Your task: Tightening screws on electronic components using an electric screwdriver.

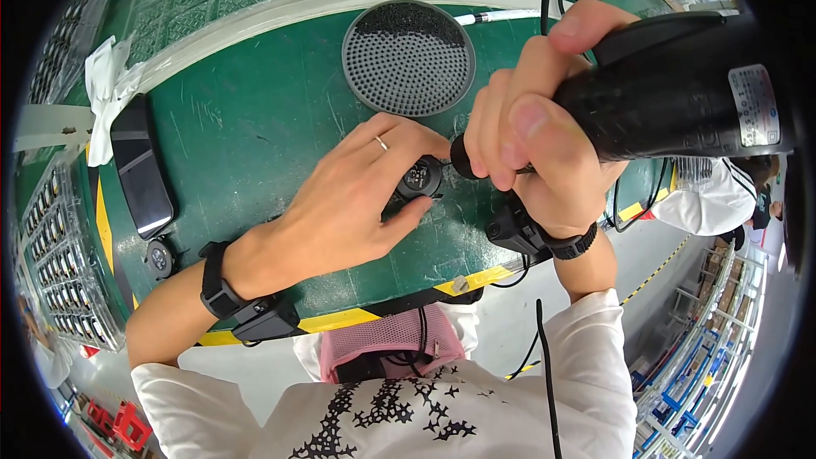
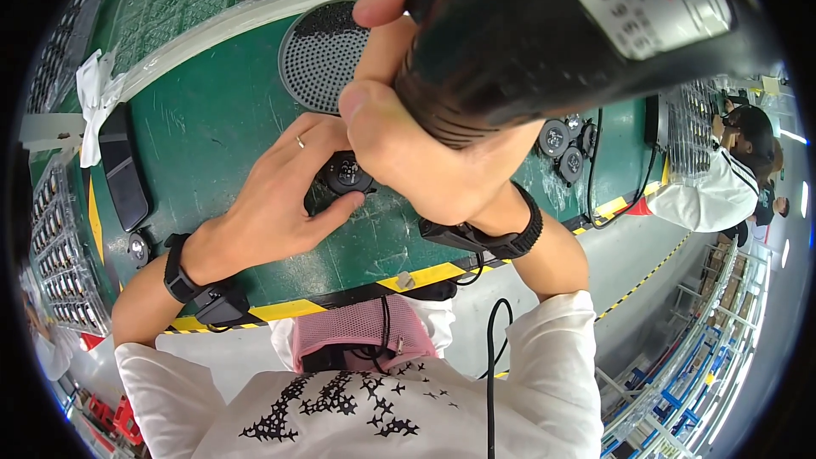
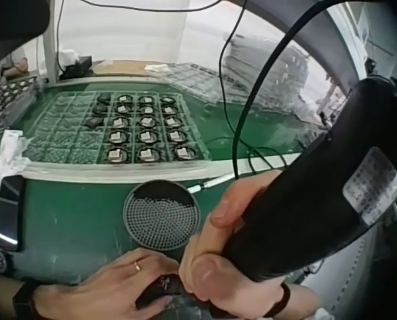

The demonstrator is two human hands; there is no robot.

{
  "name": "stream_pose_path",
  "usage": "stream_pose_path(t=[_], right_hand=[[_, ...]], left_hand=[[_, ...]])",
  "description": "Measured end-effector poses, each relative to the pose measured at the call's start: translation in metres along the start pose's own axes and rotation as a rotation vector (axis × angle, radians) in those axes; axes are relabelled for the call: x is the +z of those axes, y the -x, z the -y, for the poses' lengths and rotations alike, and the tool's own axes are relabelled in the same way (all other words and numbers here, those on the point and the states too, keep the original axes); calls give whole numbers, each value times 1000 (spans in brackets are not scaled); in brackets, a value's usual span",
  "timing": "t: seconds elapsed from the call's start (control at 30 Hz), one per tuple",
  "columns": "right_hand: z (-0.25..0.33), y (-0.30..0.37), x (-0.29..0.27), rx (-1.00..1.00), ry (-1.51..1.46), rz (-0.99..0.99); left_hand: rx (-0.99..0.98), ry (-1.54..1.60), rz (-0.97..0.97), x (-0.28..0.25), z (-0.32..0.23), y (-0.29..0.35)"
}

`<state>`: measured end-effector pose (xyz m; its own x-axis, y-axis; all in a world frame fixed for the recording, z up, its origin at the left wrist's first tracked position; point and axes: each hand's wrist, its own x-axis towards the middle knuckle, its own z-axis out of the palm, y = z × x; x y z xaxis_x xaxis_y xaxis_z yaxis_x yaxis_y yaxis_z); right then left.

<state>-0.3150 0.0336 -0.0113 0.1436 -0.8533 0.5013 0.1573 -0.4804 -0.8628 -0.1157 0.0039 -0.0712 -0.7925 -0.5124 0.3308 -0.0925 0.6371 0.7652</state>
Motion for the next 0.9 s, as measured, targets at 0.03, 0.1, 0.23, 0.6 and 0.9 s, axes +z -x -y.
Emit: stream_pose_path(t=[0.03, 0.1, 0.23, 0.6, 0.9], right_hand=[[-2, -1, -1, -11, -6, 17], [-5, -2, -4, -33, -18, 51], [-12, -5, -10, -79, -41, 119], [-16, -4, -13, -114, -63, 152], [17, 3, 26, 192, 101, -225]], left_hand=[[0, -5, -1, 0, 0, 0], [-1, 2, -2, 1, 0, 0], [3, 10, -4, 0, 2, 0], [12, -8, -2, 1, 2, 0], [-4, 13, 2, 1, 2, 1]])
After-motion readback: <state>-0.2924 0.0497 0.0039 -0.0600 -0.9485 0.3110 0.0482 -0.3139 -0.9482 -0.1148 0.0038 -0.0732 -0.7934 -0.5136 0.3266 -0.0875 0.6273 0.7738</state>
